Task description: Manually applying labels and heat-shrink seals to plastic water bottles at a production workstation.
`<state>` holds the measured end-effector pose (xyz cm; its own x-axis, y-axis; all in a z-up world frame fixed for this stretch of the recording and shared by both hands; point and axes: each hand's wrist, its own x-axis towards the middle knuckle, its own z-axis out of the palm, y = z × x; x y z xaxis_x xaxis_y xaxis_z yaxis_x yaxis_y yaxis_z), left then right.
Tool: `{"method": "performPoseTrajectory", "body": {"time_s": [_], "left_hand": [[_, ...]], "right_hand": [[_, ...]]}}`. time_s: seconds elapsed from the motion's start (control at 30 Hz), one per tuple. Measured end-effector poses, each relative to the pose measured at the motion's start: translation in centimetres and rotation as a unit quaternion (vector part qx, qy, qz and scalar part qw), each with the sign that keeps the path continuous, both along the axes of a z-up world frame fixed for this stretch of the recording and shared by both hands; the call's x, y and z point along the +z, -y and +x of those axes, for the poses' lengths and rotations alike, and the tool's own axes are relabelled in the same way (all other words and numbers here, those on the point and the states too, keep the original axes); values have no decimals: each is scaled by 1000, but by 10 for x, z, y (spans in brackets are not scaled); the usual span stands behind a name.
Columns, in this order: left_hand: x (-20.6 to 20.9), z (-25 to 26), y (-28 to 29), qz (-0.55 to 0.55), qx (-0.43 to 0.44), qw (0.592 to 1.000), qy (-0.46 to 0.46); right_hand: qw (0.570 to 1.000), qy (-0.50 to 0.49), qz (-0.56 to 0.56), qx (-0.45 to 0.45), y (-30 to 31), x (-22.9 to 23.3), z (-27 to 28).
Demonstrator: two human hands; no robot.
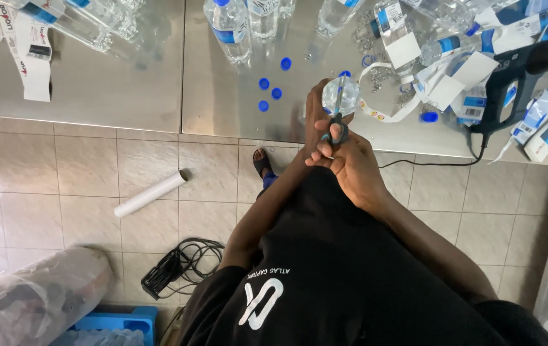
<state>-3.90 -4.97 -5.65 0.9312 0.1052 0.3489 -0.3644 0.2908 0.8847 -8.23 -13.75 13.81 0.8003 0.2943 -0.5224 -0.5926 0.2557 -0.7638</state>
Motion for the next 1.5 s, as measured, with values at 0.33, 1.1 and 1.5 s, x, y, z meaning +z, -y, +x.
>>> {"method": "performPoseTrajectory", "body": {"time_s": [0.33,1.1,1.5], "left_hand": [[-22,5,27,219,200,952,-82],[-8,17,21,210,229,942,-125],[69,-4,-20,241,191,951,-17]], "right_hand": [[979,96,-127,128,42,-20,14],[911,281,-206,221,23,18,0],[884,156,-441,-9,222,-132,77]]}}
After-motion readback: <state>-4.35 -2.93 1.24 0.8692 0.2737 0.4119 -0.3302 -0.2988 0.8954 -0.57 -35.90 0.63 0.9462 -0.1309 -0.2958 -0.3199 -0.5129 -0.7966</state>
